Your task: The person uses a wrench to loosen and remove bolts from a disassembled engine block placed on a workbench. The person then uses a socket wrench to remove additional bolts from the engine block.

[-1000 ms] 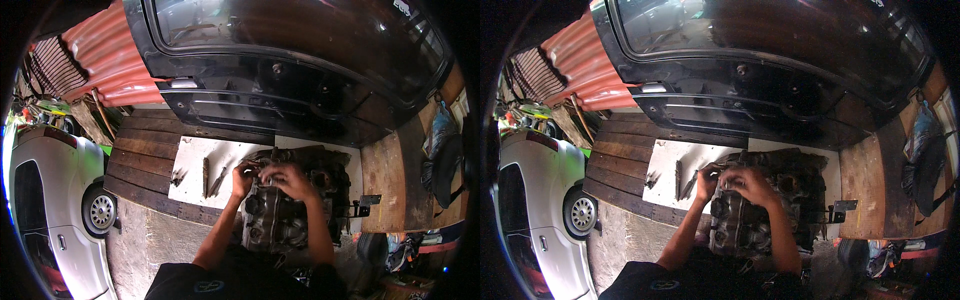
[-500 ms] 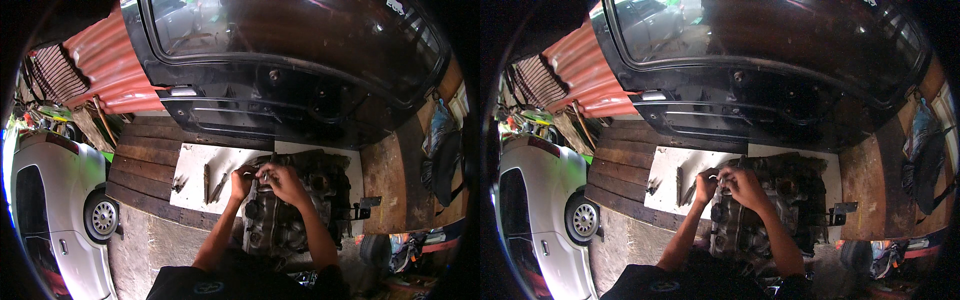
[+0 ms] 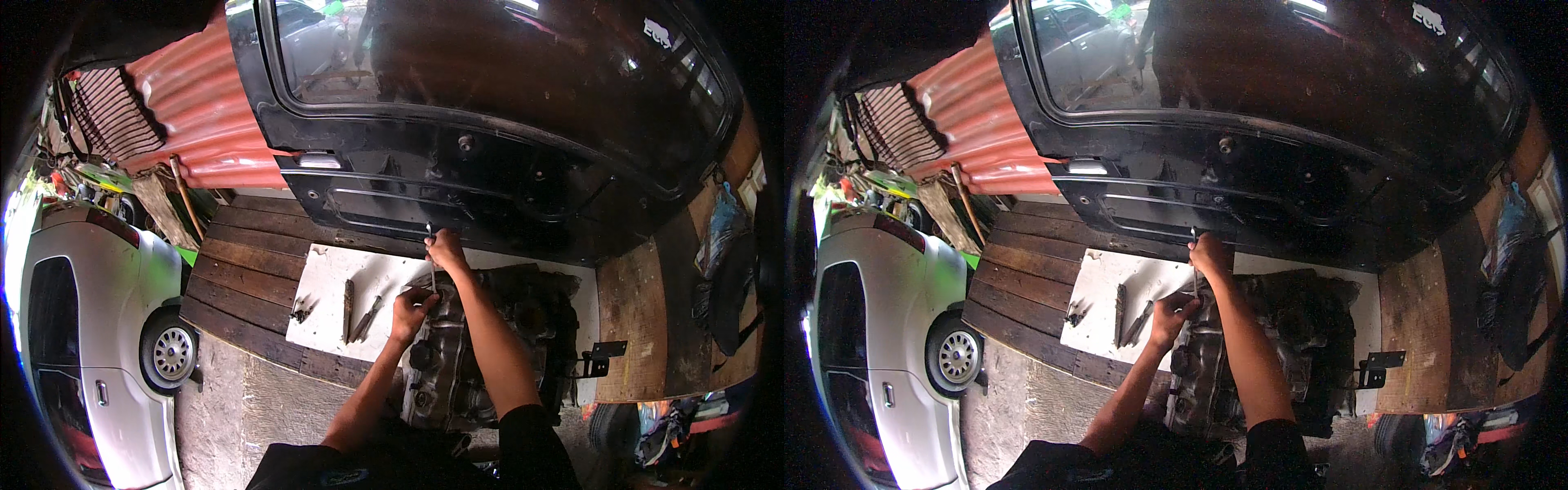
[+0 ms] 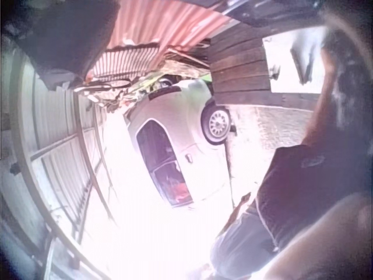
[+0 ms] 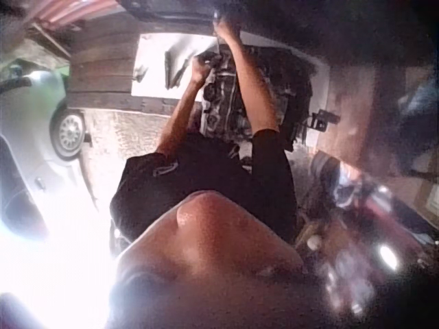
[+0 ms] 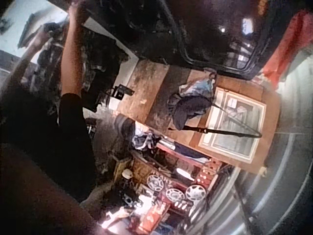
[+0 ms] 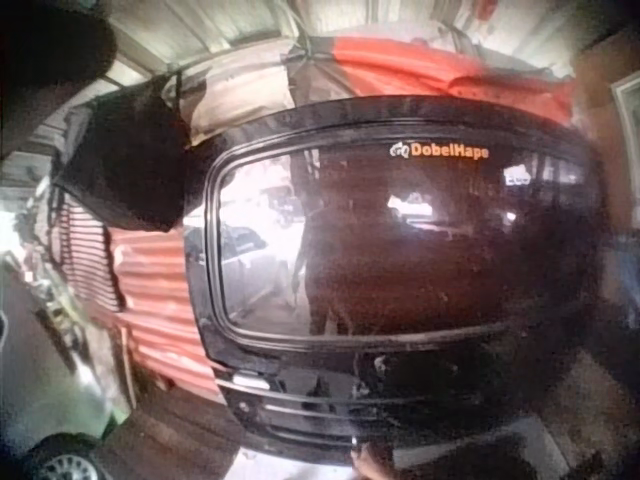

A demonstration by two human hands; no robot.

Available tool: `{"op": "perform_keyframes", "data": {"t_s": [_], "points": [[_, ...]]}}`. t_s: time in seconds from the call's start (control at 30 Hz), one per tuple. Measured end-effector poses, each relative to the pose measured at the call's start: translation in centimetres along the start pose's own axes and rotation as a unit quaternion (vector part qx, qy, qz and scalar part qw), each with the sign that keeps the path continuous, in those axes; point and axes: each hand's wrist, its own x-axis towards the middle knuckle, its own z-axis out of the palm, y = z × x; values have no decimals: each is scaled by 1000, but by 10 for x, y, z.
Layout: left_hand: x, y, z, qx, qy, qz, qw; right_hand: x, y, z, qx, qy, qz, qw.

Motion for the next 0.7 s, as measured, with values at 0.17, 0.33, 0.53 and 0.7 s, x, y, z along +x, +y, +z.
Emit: {"op": "perform_keyframes", "data": {"t_s": [0.17, 0.33, 0.53, 0.7], "points": [[-1, -6, 1, 1, 7, 16, 1000, -45, -40, -35, 167, -41, -59, 983], [-2, 4, 2, -78, 11, 45, 996, -90, -62, -76, 274, -54, -146, 949], [-3, -2, 3, 28, 29, 119, 992, -167, -62, -97, 265, -86, -208, 938], [-6, 6, -3, 85, 9, 150, 985, -214, -35, -95, 235, -81, -252, 935]]}}
